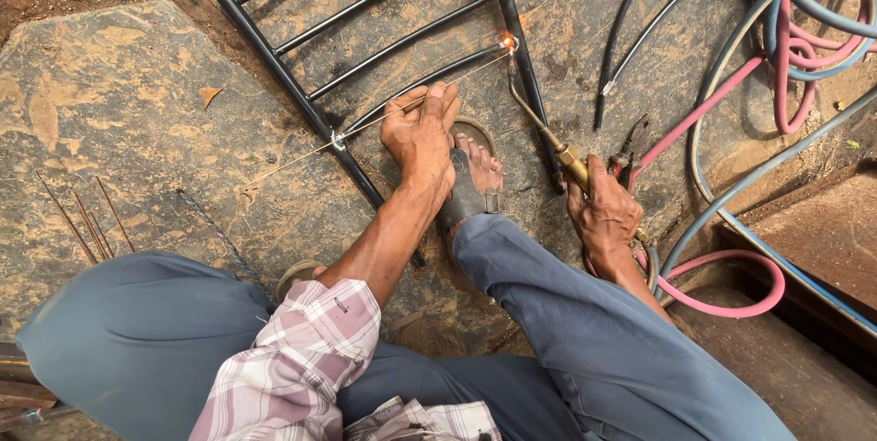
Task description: The person aligns a metal frame on the ground and uses a welding torch and filler rod to weld the joints of the frame. The person systematically moves along the frame, welding each intersection point.
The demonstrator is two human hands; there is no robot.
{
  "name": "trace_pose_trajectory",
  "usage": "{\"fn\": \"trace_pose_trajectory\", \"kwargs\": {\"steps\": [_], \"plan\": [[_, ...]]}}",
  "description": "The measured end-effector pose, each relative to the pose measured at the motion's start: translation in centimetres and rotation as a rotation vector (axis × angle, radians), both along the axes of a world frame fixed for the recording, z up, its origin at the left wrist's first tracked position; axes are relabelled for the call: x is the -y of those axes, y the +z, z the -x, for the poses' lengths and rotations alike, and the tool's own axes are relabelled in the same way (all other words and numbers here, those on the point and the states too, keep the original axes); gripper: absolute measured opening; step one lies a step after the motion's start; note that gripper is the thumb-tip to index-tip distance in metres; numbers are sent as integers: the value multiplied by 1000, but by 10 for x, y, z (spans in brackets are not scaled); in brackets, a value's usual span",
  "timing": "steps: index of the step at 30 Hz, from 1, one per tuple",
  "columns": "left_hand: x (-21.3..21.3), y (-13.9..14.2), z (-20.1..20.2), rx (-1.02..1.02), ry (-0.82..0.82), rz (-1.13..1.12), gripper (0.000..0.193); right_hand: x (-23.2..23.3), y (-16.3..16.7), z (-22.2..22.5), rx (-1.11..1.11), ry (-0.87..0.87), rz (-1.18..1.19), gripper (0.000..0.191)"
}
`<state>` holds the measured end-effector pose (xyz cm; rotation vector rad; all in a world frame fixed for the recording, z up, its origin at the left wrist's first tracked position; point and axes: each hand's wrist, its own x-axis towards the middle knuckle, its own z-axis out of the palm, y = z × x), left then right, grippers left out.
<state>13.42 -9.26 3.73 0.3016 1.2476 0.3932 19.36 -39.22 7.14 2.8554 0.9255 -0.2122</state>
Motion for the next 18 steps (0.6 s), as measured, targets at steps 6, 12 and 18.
{"fn": "trace_pose_trajectory", "kwargs": {"steps": [6, 12, 18], "plan": [[4, -5, -5, 34, 69, -9, 25, -11, 10, -8, -6, 19, -68, 49], [0, -2, -5, 18, 46, -2, 25, -25, 19, -11, -45, -8, -87, 49], [0, 0, -6, 14, 44, 4, 26, -33, 29, -11, -77, -28, -81, 47]]}}
